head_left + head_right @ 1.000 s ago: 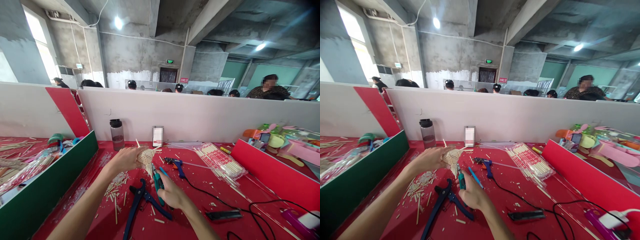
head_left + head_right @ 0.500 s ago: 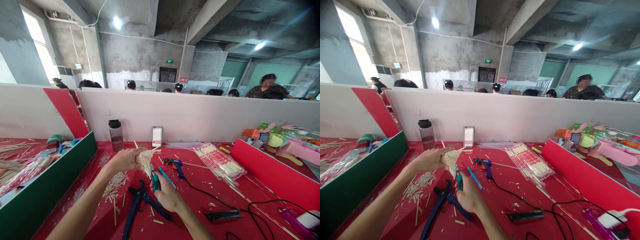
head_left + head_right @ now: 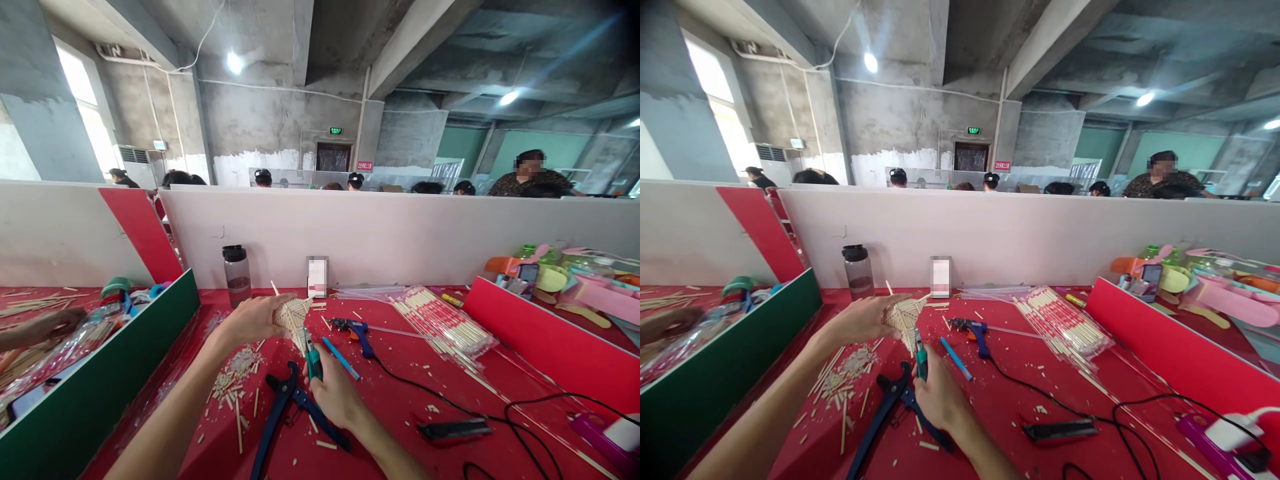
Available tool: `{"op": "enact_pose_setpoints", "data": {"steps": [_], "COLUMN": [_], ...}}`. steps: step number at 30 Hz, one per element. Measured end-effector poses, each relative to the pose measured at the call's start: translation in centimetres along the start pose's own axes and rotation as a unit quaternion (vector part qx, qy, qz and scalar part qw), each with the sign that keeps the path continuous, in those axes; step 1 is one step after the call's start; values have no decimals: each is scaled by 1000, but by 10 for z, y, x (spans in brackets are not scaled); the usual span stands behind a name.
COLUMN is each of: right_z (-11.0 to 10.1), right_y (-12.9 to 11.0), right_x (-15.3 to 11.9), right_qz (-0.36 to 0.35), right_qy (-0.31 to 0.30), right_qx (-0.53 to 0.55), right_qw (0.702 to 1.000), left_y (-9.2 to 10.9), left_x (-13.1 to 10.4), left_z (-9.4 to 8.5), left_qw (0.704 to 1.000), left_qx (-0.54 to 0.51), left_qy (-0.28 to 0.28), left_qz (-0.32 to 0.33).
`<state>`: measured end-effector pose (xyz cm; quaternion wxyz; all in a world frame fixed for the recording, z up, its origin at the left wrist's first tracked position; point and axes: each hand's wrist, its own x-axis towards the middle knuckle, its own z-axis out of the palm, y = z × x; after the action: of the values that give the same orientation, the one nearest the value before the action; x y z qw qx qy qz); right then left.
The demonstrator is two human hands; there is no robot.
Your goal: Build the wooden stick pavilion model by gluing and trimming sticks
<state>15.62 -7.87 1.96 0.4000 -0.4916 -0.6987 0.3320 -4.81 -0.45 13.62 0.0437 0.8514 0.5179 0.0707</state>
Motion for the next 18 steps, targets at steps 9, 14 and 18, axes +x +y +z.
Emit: {"op": "enact_pose_setpoints", "data": {"steps": [9,14,18], "right_z": [5,5,4], "right_y": [8,11,12], "right_x": [3,7,9], "right_qz": [-3,-2,5], "right_qy": [16,16,13], "right_qx": [-7,-19,-48], "right_qw": [1000,1000,999], "left_y": [-1,-2,-1], "left_x": [2,1,1], "left_z": [0,0,0], "left_qw": [1000,1000,999], "left_qx": [5,26,41], "left_qy": [0,7,7], "left_qz": [-10,-12,-16]}}
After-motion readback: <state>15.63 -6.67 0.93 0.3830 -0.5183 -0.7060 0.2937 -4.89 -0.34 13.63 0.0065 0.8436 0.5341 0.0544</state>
